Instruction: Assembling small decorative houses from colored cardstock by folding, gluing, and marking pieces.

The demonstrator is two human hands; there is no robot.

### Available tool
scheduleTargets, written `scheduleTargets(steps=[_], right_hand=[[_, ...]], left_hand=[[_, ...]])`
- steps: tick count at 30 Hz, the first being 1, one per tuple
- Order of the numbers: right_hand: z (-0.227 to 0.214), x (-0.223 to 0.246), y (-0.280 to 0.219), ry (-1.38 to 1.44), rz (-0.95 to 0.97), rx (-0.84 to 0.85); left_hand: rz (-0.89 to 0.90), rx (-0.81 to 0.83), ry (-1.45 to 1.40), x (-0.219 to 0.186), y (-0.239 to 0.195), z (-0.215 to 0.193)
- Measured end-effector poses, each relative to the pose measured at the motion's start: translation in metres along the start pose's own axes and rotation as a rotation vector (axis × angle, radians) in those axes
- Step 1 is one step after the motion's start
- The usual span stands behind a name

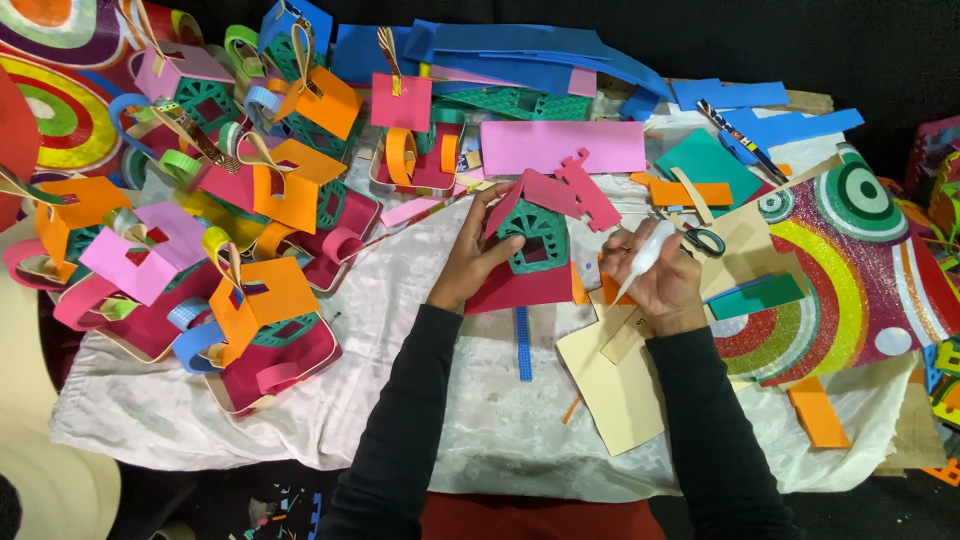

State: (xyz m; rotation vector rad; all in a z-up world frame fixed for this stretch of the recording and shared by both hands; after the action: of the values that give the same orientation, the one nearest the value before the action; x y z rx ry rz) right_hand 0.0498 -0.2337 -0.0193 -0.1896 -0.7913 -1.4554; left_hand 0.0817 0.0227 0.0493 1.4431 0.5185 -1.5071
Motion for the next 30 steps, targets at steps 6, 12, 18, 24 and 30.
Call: scheduleTargets(steps=[6, 12, 18, 24, 30], right_hand=[[0.093, 0.004, 0.035, -0.165, -0.014, 0.137], [0.083, 0.01, 0.026, -0.275, -0.206, -0.144], [0.099, 0.023, 0.02, -0.503, -0.45, -0.193], [0.111, 0.038, 0.01, -0.689, -0.589, -0.233], [0.141, 0.041, 0.005, -0.922, -0.72, -0.282]], left_hand=[[-0.058, 0.03, -0.048, -0.006, 0.0, 0.007], [-0.025, 0.029, -0.01, -0.005, 0.0, 0.003], [-0.01, 0.019, 0.005, -0.009, 0.0, 0.002], [0.0, 0.008, 0.002, 0.002, 0.0, -0.005], [0.004, 0.004, 0.014, -0.004, 0.0, -0.001]])
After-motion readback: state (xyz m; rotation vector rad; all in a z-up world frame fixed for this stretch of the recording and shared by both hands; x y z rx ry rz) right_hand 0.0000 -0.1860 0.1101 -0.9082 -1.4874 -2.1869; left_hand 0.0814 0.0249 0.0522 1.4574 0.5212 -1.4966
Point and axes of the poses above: each hand's wrist, its own y-axis towards the middle knuckle, its own z-axis out of the palm, x = y × z, the point moved 7 cm from there along y, towards the middle knuckle, and after that the axes turned 4 degrees about -z, right-handed, at the moved point
